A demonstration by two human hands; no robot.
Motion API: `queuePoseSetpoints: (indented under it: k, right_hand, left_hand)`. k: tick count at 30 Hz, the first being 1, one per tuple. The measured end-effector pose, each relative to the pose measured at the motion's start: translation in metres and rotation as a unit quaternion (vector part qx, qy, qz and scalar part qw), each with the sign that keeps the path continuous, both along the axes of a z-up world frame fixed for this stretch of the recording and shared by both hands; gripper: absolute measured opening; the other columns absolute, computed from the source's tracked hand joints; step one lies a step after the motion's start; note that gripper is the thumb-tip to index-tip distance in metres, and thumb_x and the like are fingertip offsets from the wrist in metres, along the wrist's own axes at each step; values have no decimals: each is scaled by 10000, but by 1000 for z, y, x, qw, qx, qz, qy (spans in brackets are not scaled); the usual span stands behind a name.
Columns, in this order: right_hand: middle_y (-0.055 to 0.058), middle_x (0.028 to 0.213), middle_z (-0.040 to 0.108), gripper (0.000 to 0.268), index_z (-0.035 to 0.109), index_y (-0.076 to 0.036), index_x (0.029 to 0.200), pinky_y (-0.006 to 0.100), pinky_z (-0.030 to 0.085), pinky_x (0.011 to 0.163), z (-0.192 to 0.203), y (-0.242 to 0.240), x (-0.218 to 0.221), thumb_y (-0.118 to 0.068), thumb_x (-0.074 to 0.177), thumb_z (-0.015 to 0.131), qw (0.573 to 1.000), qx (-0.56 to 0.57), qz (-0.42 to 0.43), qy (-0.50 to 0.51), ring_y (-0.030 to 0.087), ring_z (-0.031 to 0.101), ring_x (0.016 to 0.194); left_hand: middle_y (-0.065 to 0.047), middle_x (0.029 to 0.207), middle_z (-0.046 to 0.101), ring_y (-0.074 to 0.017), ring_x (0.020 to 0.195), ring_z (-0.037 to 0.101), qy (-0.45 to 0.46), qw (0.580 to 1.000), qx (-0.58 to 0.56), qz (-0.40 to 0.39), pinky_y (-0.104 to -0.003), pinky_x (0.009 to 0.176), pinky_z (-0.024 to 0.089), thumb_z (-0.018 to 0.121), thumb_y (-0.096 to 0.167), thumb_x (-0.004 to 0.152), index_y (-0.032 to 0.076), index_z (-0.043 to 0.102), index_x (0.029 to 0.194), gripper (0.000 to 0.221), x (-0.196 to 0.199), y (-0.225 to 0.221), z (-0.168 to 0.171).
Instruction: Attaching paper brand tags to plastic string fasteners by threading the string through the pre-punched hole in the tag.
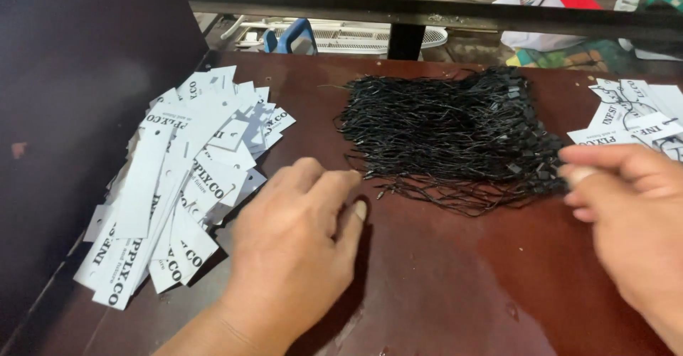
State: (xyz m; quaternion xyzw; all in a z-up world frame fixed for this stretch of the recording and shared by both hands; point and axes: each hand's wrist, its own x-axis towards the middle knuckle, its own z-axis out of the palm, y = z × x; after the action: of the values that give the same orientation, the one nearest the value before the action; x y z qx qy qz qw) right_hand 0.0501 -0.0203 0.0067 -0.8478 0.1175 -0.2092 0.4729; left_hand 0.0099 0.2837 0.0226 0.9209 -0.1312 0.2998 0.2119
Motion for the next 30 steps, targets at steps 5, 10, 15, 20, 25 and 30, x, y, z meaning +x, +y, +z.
queuePoseSetpoints:
  k: [5, 10, 15, 20, 25, 30]
  right_hand:
    - [96, 919, 614, 166, 700, -72, 1228, 299, 401, 621, -9, -28, -1, -66, 1082, 621, 998, -58, 4, 0, 162, 512, 722]
    - [68, 826, 607, 145, 800, -60, 1109, 313, 396, 638, -3, -17, -16, -43, 1046, 670, 982, -191, 5, -8, 169, 470, 648]
    - [47, 1007, 712, 233, 806, -100, 1042, 298, 454, 781, -2, -22, -18, 8, 950, 621, 971, -240, 2, -22, 158, 600, 758]
    - [59, 988, 693, 243, 811, -105, 1045, 311, 470, 748, -12, -25, -21, 16, 935, 631, 955, -290, -5, -63, 166, 581, 700]
    - [-40, 961, 665, 279, 838, -191, 1124, 290, 473, 790, -12, -21, -26, -78, 973, 632, 929, -366, -13, -62, 168, 594, 748]
    - [-29, 984, 694, 136, 796, -175, 948, 303, 487, 786, -12, -23, -23, -123, 921, 674, 934, -356, -31, -28, 151, 627, 768]
  left_hand:
    - [-66, 770, 566, -339, 718, 588, 16, 987, 9, -157, -506, 587, 463, 674, 273, 914, 160, 614, 805, 169, -1, -37, -6]
    - [-123, 735, 616, -414, 654, 599, 20, 978, 56, -201, -562, 491, 449, 735, 399, 881, 133, 693, 837, 273, 9, -78, -14]
    - [-88, 776, 700, -426, 693, 660, 167, 975, 87, -116, -587, 495, 483, 673, 466, 942, 152, 650, 912, 316, 23, -92, -14]
    - [-48, 754, 712, -350, 691, 678, 107, 989, 4, -104, -526, 486, 483, 651, 395, 886, 177, 632, 1225, 404, 22, -83, -16]
    - [-31, 848, 762, -337, 733, 706, 117, 988, -31, -100, -499, 536, 521, 619, 366, 898, 146, 653, 1299, 459, 23, -80, -17]
    - [-27, 833, 765, -352, 734, 698, 156, 982, -29, -99, -515, 532, 512, 609, 357, 896, 179, 639, 1319, 460, 23, -78, -13]
